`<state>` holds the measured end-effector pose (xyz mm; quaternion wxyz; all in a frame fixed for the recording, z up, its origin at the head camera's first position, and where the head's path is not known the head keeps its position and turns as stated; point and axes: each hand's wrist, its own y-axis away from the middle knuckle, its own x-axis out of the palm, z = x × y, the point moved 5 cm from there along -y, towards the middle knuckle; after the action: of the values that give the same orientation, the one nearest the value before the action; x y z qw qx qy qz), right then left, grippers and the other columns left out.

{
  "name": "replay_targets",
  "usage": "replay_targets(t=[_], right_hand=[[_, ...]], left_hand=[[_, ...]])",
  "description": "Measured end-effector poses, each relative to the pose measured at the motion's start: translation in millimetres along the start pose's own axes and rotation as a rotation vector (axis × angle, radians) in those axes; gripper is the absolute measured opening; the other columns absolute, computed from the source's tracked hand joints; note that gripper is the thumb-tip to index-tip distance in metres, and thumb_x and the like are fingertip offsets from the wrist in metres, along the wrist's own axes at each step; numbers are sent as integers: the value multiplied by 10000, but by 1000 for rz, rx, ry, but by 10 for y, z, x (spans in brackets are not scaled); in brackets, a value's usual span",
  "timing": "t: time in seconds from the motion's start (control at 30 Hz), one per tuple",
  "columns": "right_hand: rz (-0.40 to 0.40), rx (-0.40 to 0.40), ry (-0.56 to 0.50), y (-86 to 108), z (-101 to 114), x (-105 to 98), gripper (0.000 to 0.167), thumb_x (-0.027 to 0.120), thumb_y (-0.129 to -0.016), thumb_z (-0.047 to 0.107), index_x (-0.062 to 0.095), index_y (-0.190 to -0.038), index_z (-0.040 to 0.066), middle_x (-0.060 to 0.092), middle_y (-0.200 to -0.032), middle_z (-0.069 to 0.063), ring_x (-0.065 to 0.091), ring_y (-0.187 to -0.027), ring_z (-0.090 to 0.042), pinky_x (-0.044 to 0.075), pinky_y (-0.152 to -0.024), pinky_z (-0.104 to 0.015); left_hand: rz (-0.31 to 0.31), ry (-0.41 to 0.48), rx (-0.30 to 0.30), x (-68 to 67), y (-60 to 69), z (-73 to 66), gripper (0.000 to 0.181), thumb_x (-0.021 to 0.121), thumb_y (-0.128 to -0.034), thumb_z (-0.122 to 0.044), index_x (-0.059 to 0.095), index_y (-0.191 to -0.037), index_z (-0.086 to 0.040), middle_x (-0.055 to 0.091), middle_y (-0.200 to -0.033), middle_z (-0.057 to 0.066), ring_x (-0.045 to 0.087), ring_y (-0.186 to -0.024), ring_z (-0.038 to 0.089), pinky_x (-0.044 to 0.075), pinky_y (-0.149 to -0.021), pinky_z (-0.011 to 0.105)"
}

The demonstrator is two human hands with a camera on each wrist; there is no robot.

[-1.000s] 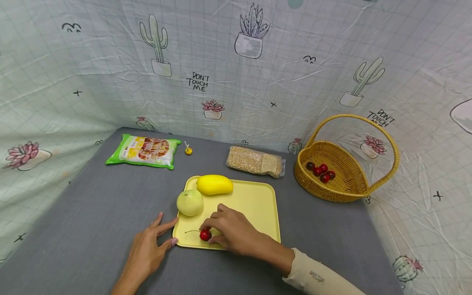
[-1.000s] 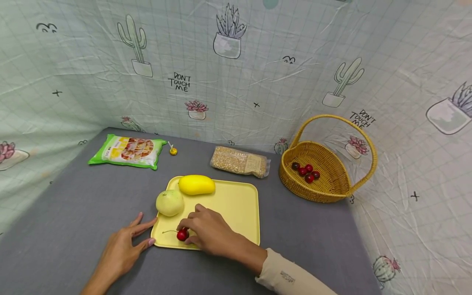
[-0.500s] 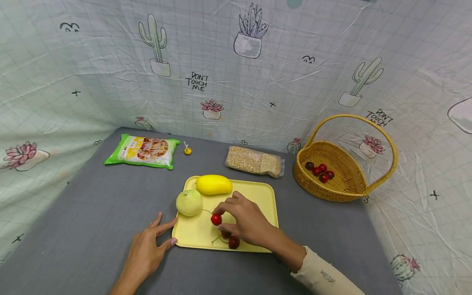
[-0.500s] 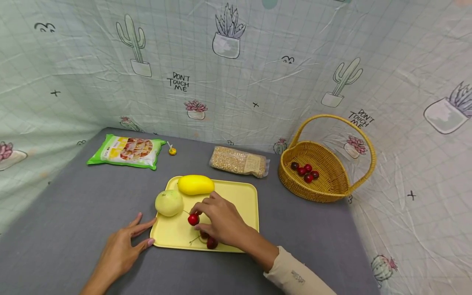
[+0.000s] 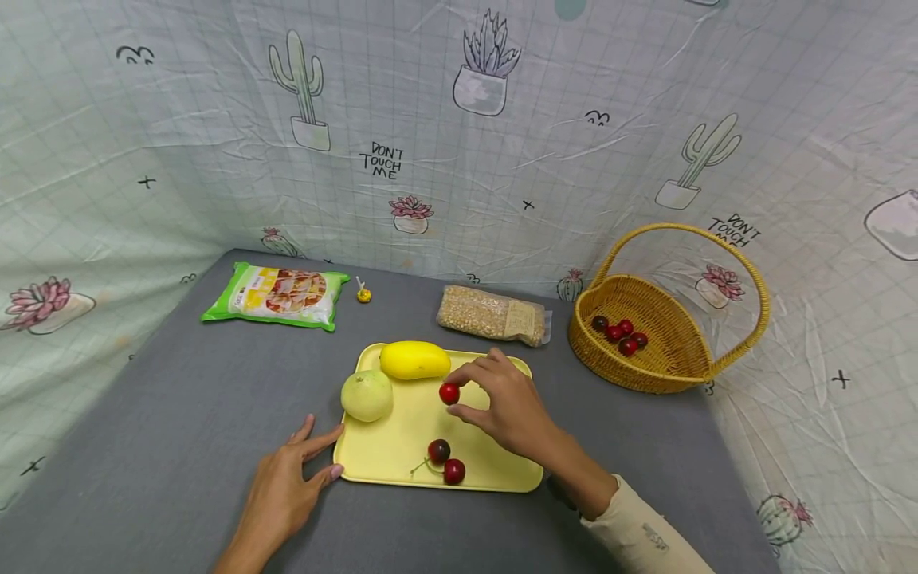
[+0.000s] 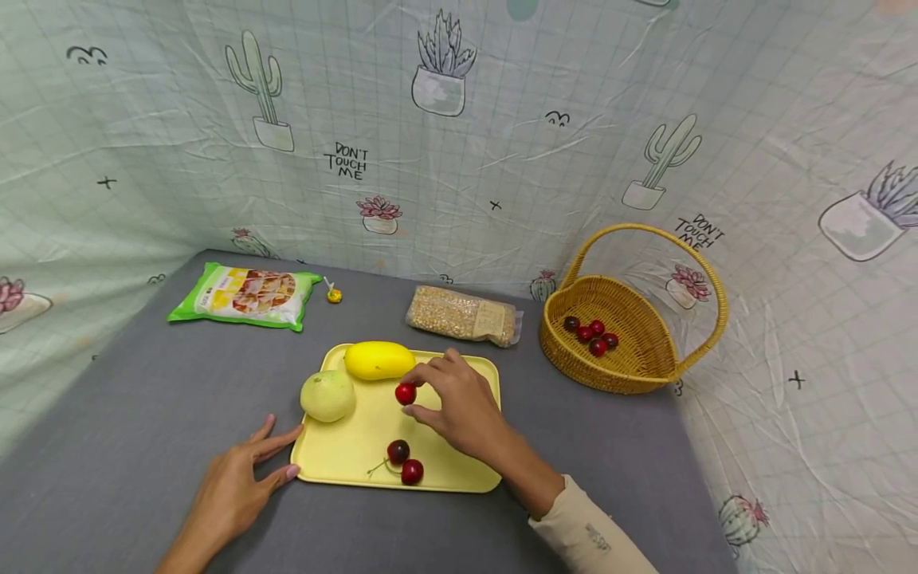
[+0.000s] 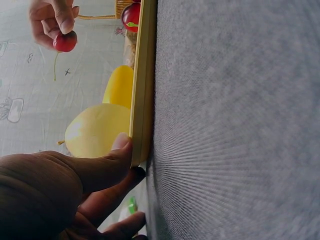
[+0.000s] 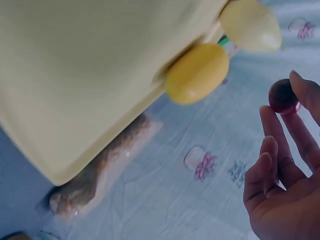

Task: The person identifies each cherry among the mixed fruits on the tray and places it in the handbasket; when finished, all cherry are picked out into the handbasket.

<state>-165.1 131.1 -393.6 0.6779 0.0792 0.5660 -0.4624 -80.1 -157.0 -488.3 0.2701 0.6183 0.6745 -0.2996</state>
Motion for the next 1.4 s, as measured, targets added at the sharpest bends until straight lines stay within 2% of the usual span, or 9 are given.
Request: replay_targets(t=[0.33, 0.53, 0.7, 0.87, 1.03, 1.4], right_hand=[[-142, 34, 39, 14, -242, -234, 321, 942, -830, 262, 781, -1107, 234, 764, -1038, 65, 549, -918, -127, 481, -724, -300], [-204, 83, 63, 44, -395, -377, 324, 938, -836, 254, 776, -1112, 207, 784, -1037, 44, 599, -933, -163, 511, -801, -373], [-243, 131, 93, 103, -548, -505, 335, 938, -834, 270, 782, -1124, 213, 786, -1042, 38, 551, -891, -157, 493, -760, -354], [-302, 160, 107, 163, -715, -656, 363, 958, -805, 221, 784, -1119, 165, 781, -1007, -28, 556, -846, -211, 476, -732, -356], [-307, 238, 105, 241, -901, -784, 366, 945, -820, 203, 779, -1143, 156, 775, -1010, -55, 506, -837, -223, 407, -737, -368], [-360, 347, 117, 416, -1269, -1007, 341, 927, -833, 156, 772, -1131, 98, 781, -1035, -143, 508, -864, -225, 383, -780, -371]], left_hand=[[-5, -3, 6, 5, 1, 0, 610, 915, -818, -122, 726, -1396, -169, 468, -1563, 343, 504, -1372, 618, 456, -1062, 745], [-6, -8, 8, 9, 2, 10, 608, 917, -819, -129, 726, -1395, -166, 470, -1562, 340, 509, -1379, 600, 465, -1060, 733], [-3, -7, 2, 10, 6, 12, 610, 916, -818, -123, 725, -1396, -162, 467, -1564, 341, 508, -1378, 605, 462, -1063, 734], [-2, -10, 4, 10, 0, 7, 607, 915, -821, -129, 725, -1396, -166, 468, -1563, 343, 506, -1391, 589, 462, -1065, 731], [-2, -13, 8, 10, 0, 8, 604, 915, -822, -133, 727, -1395, -169, 470, -1561, 345, 508, -1388, 589, 466, -1061, 729], [-5, -10, 8, 11, -7, 15, 608, 917, -818, -129, 728, -1395, -171, 467, -1562, 343, 511, -1369, 611, 470, -1050, 736]])
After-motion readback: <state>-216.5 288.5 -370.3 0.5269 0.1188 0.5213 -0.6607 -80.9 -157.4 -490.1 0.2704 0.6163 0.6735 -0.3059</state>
